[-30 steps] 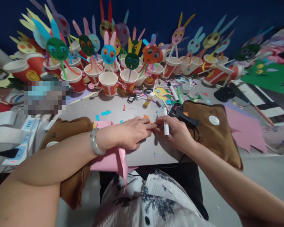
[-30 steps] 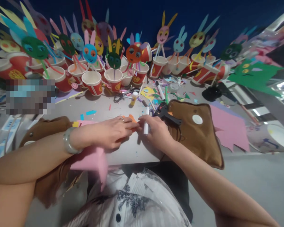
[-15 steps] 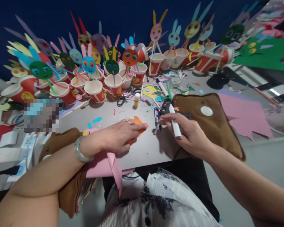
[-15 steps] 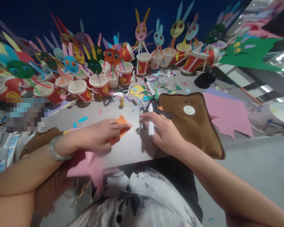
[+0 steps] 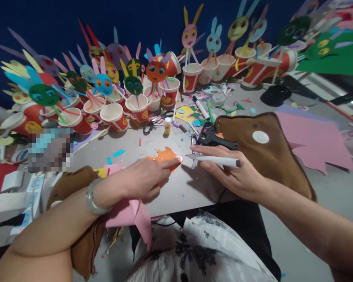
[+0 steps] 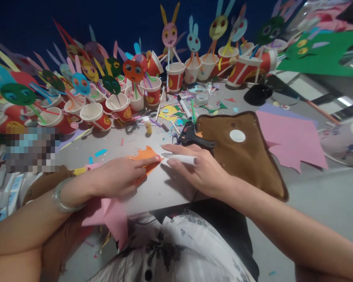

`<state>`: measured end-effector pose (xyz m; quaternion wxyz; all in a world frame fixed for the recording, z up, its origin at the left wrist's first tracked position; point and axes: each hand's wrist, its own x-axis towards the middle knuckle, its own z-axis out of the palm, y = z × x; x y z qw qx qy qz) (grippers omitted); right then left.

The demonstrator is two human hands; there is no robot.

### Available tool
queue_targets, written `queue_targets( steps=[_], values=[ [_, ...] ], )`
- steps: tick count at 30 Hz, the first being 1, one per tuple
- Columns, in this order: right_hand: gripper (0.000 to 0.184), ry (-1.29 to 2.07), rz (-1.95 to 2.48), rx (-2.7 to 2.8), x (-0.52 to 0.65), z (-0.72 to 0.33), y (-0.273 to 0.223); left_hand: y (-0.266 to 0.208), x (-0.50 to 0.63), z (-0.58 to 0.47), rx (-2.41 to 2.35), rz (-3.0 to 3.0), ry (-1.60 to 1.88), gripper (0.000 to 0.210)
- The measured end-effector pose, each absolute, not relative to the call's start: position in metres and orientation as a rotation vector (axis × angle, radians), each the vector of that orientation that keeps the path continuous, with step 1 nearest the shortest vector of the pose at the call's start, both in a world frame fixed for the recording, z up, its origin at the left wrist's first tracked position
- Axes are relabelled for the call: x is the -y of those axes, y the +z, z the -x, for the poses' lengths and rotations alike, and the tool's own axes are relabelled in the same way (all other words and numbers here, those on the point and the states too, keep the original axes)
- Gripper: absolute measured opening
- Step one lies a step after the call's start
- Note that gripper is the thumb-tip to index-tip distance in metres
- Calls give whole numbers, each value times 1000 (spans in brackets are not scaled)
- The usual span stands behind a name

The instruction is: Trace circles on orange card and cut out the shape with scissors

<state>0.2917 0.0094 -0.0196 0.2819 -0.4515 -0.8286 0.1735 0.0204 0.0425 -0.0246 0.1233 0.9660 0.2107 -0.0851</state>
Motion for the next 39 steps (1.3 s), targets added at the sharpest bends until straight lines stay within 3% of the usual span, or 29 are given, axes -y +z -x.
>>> queue_targets(
  steps=[8,16,24,29,34,39],
  values=[
    [54,339,959,2532,-26,-298,-31,-18,-44,-19,-597,-2811,-302,15],
    [45,238,844,2603,-28,-297,-48,-9,-54,-25,-566,-2679,-269,18],
    [53,221,875,2646,-28,-296,-52,-12,-55,-24,-564,-2662,-217,22],
    [52,390,950,2456,-29,-297,-42,-12,-48,-25,-604,-2727,-285,25],
    [30,672,1194,2121,-40,-291,-26,-13,-41,-25,-604,-2809,-329,28],
    [38,925,1195,1968,-63,-282,-19,-14,-37,-26,-620,-2885,-371,28]
  ],
)
